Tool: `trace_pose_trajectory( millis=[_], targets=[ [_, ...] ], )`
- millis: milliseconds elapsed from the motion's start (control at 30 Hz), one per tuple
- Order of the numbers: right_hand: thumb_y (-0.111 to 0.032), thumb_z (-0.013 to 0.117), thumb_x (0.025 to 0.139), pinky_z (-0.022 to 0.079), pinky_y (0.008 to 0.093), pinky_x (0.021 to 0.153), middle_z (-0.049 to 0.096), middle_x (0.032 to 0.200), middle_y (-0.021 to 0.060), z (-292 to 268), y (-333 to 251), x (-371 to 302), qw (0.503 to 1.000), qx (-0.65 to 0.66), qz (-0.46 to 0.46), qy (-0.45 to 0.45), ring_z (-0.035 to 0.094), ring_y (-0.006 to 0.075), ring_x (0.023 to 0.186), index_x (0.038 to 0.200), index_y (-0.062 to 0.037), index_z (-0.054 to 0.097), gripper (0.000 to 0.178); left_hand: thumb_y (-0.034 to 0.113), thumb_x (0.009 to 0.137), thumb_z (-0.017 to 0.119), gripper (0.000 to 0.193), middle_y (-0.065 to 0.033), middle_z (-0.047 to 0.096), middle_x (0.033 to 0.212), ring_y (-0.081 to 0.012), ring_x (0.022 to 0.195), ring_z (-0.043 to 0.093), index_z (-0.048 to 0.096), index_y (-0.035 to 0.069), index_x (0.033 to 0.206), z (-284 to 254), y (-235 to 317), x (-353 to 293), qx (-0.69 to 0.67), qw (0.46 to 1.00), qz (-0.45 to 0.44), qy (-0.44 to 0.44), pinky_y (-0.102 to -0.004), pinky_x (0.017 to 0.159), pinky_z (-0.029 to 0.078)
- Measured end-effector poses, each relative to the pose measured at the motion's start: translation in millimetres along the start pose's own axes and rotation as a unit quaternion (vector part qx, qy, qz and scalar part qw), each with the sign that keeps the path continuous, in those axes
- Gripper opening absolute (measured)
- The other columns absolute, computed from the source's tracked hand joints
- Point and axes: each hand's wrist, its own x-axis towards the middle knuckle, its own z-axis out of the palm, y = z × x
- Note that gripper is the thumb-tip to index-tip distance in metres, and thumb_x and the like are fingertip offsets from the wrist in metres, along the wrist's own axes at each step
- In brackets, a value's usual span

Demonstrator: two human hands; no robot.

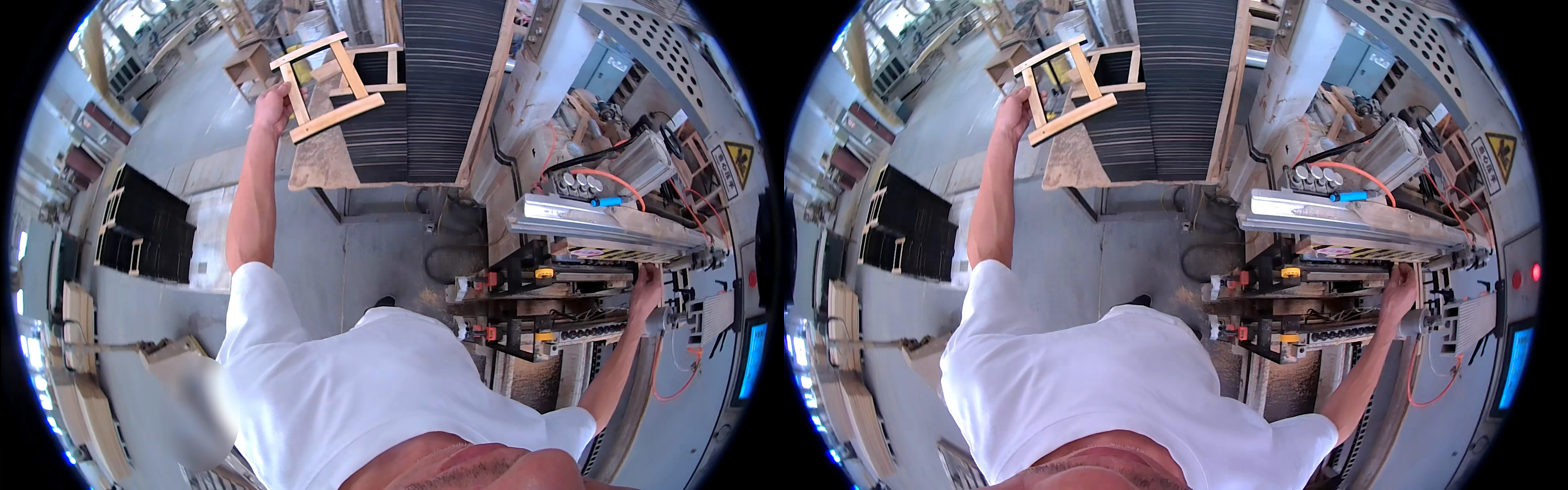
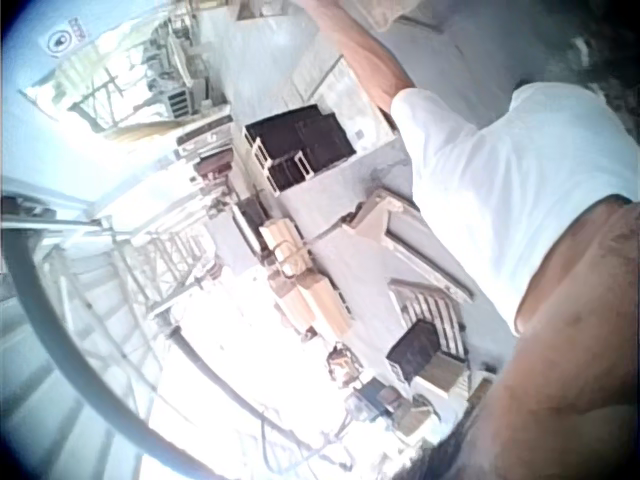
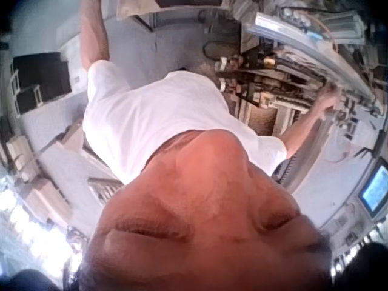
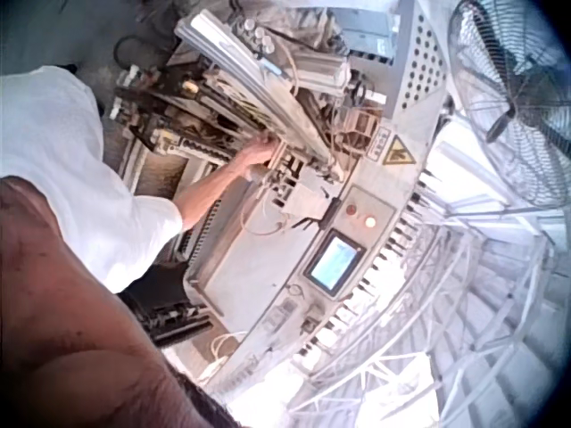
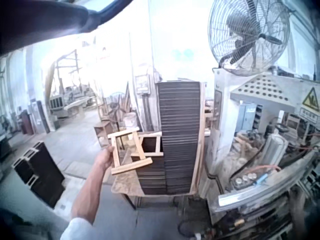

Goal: The person repeatedly picks up small wooden frames from a conveyor belt, places them into a machine jig, and removes them after processing. The frames are then placed back onto the belt. The cycle continues throughout the clip.

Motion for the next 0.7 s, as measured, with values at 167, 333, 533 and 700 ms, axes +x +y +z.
trace_pose_trajectory(
  millis=[167, 333, 533, 700],
  targets=[
    [-0.009, 0.065, 0.089, 0.049, 0.0278, 0.076, 0.067, 0.091, 0.0077, 10, -85, -108, 0.978, 0.194, 0.082, 0.004, 0.060, 0.0144, 0.082, 0.098, 0.0022, 0.064, 0.015, 0.006, 0.094, 0.046, 0.035, -0.0226, 0.062, 0.102, -0.0300, 0.083, 0.068, 0.044, -0.018, 0.119, 22, -21, 110, 0.013, 0.999, -0.042, -0.001, -0.0393, 0.072, 0.060],
    [-0.002, 0.063, 0.086, 0.048, 0.0261, 0.075, 0.065, 0.090, 0.0077, 48, -138, -201, 0.956, 0.245, 0.151, -0.056, 0.059, 0.0126, 0.083, 0.097, 0.0028, 0.063, 0.011, 0.028, 0.085, 0.054, 0.042, -0.0257, 0.067, 0.095, -0.0352, 0.085, 0.067, 0.065, -0.010, 0.100, 35, -72, 192, 0.457, 0.889, 0.035, 0.009, -0.0426, 0.079, 0.053],
    [-0.004, 0.065, 0.085, 0.046, 0.0234, 0.067, 0.063, 0.079, 0.0027, 84, -161, -287, 0.950, 0.200, 0.226, -0.082, 0.057, 0.0092, 0.072, 0.091, 0.0014, 0.064, 0.008, 0.045, 0.084, 0.062, 0.058, -0.0259, 0.063, 0.112, -0.0387, 0.108, 0.059, 0.061, -0.004, 0.116, 65, -91, 179, 0.491, 0.860, 0.137, -0.029, -0.0425, 0.094, 0.045],
    [-0.005, 0.065, 0.085, 0.047, 0.0248, 0.068, 0.065, 0.078, 0.0044, 92, -189, -328, 0.939, 0.190, 0.277, -0.069, 0.059, 0.0097, 0.073, 0.091, 0.0022, 0.064, 0.010, 0.039, 0.081, 0.069, 0.060, -0.0236, 0.064, 0.110, -0.0386, 0.106, 0.060, 0.057, -0.004, 0.121, 82, -31, 77, 0.479, 0.789, 0.321, -0.209, -0.0433, 0.092, 0.047]
  ],
)
